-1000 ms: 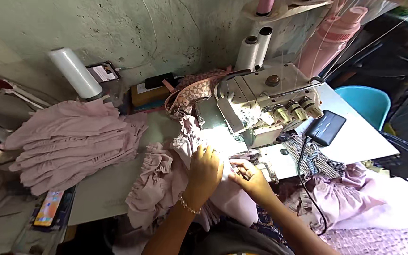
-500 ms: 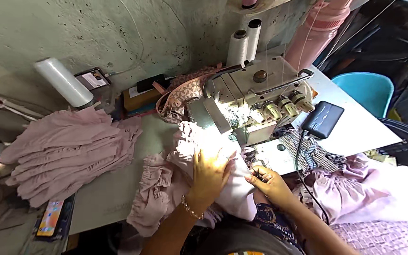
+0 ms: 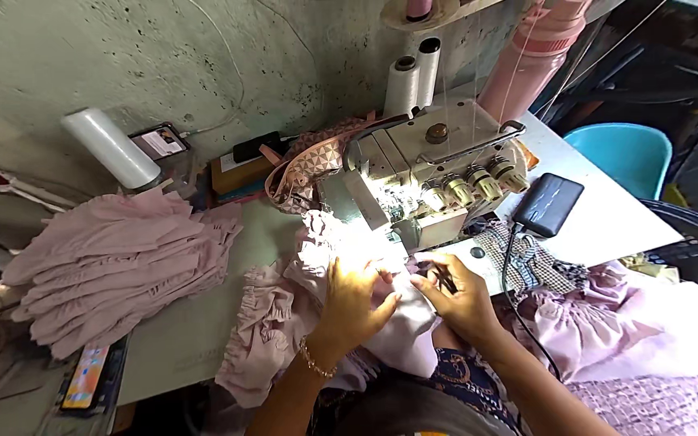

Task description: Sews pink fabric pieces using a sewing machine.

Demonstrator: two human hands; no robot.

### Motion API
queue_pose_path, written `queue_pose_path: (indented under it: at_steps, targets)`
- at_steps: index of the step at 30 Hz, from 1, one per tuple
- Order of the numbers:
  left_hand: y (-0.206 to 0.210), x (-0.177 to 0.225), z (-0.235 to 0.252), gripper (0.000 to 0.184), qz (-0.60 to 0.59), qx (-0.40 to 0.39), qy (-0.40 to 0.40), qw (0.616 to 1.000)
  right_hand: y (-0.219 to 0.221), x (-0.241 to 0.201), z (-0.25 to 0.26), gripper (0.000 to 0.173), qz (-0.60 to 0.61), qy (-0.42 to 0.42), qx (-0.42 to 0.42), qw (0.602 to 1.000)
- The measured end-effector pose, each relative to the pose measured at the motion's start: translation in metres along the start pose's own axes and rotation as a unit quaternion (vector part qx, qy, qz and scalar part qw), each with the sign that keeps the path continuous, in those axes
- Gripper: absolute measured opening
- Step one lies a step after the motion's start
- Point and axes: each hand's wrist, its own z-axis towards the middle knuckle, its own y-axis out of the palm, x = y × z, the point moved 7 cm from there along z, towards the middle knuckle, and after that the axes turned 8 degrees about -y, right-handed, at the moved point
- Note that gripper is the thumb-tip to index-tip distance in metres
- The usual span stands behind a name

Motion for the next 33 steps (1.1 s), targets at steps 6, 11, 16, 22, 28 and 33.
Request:
queue_pose_path:
  at_steps: [6, 11, 16, 22, 28, 33]
  targets:
    - [-0.001, 0.000, -0.001, 0.027, 0.067, 0.071, -0.003, 0.995, -0.004, 0.000, 0.023, 0.021, -0.152, -0.031, -0.049, 0.987]
    - [0.003, -0.001, -0.001, 0.027, 0.077, 0.079, 0.008, 0.994, -0.088, 0.066, -0.018, 0.037, -0.230, 0.180, 0.060, 0.954]
    - [0.005, 0.003, 0.004, 0.036, 0.107, 0.076, 0.000, 0.991, -0.023, 0.036, -0.023, 0.030, 0.025, 0.166, -0.034, 0.985]
    - [0.007, 0.005, 0.003, 0.043, 0.165, 0.094, -0.011, 0.982, 0.021, 0.015, -0.023, 0.015, 0.196, 0.162, -0.058, 0.965]
    - [0.007, 0.006, 0.010, 0.047, 0.206, 0.110, -0.003, 0.972, 0.016, 0.019, -0.025, 0.012, 0.233, 0.183, -0.038, 0.954]
    - [0.010, 0.002, 0.023, 0.043, 0.190, 0.119, -0.025, 0.974, 0.016, 0.023, -0.009, 0.010, 0.227, 0.183, -0.034, 0.956]
